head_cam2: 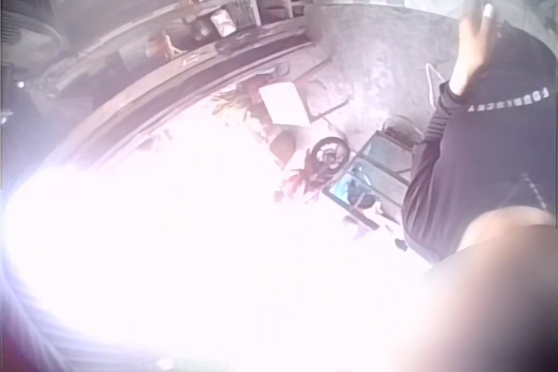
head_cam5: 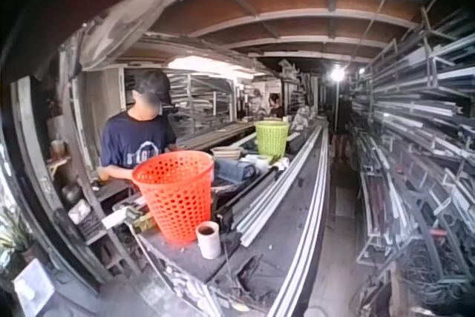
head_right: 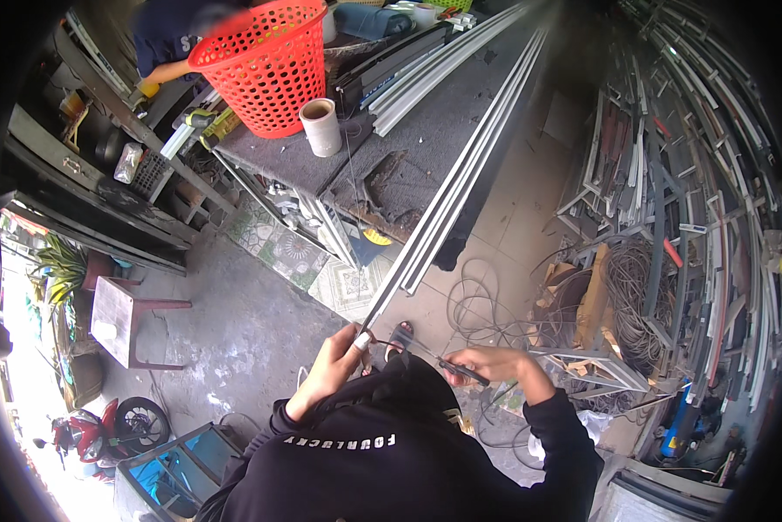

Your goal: The person repeatedly handles long metal profiles and a black cable, aligning the cable along the profiles and moving them between a workbench and the floor. The person also briefly moves a blue plastic chair and interacts with other items on the bench.

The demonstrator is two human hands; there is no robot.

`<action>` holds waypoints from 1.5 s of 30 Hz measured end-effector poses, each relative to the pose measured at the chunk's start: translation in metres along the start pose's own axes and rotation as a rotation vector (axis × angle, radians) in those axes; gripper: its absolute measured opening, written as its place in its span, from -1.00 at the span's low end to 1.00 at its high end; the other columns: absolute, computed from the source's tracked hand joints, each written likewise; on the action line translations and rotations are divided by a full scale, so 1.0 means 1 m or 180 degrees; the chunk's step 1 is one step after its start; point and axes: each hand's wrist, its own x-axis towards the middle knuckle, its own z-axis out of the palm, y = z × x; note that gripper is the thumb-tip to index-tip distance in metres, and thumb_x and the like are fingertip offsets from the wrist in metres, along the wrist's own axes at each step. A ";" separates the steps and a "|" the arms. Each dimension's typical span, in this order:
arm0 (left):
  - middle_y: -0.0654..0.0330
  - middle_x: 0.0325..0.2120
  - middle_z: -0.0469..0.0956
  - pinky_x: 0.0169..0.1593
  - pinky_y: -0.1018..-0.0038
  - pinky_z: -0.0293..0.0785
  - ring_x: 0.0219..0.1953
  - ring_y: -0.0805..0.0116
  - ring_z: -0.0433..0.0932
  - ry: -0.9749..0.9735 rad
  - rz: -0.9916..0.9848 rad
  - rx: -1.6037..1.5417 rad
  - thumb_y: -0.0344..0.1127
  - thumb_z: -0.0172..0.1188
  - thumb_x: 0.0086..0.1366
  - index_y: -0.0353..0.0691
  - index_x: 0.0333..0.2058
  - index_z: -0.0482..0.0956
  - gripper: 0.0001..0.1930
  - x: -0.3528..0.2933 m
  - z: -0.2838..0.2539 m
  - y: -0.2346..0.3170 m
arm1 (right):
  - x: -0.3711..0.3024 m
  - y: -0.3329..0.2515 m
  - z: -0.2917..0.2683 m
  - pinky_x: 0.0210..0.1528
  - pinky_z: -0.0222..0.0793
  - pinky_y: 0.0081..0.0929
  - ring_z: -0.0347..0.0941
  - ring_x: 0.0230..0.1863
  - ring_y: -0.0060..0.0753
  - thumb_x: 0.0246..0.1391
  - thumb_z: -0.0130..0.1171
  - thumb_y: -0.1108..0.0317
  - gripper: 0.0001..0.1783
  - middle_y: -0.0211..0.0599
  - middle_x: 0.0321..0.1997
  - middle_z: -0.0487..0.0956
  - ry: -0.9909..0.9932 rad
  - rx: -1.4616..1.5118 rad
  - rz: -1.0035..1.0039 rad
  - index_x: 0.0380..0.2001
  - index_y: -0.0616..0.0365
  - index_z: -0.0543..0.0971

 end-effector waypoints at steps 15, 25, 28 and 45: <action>0.04 -0.77 0.45 -0.53 0.32 0.40 -0.70 0.13 0.50 0.0555 0.0929 0.1225 -0.34 -0.09 0.30 -0.28 -0.43 0.56 -0.75 -0.019 0.013 -0.010 | 0.076 -0.030 -0.010 -0.48 0.19 -0.71 0.27 -0.54 -0.68 0.08 0.13 0.01 -0.60 -0.52 -0.55 0.44 0.0394 0.0348 -0.0338 -0.60 0.11 0.50; 0.10 -0.80 0.43 -0.51 0.31 0.39 -0.68 0.20 0.52 0.0779 0.0635 0.1141 -0.40 -0.13 0.23 -0.20 -0.36 0.56 -0.76 -0.012 0.013 -0.036 | 0.061 -0.048 0.017 -0.76 0.14 -0.74 0.31 -0.77 -0.75 -0.08 0.33 0.12 -0.60 -0.45 -0.75 0.46 0.1513 -0.0318 0.0214 -0.71 0.22 0.53; 0.07 -0.74 0.49 -0.46 0.27 0.41 -0.62 0.10 0.54 0.1160 0.0582 0.1441 -0.41 -0.11 0.18 -0.21 -0.35 0.55 -0.79 -0.006 0.008 -0.088 | 0.053 -0.050 0.017 -0.74 0.23 -0.72 0.37 -0.74 -0.73 -0.06 0.33 0.14 -0.61 -0.44 -0.74 0.48 0.1554 -0.0419 0.0114 -0.68 0.26 0.55; -0.05 -0.54 0.58 -0.32 0.19 0.49 -0.44 0.00 0.58 0.1961 -0.1239 0.2632 -0.28 0.00 0.17 -0.15 -0.51 0.67 -0.75 -0.093 -0.065 -0.434 | -0.029 0.270 0.163 -0.40 0.40 -0.35 0.54 -0.54 -0.30 -0.28 0.17 -0.41 -0.31 -0.37 -0.72 0.54 0.2337 -0.1120 0.1604 -0.73 0.10 0.58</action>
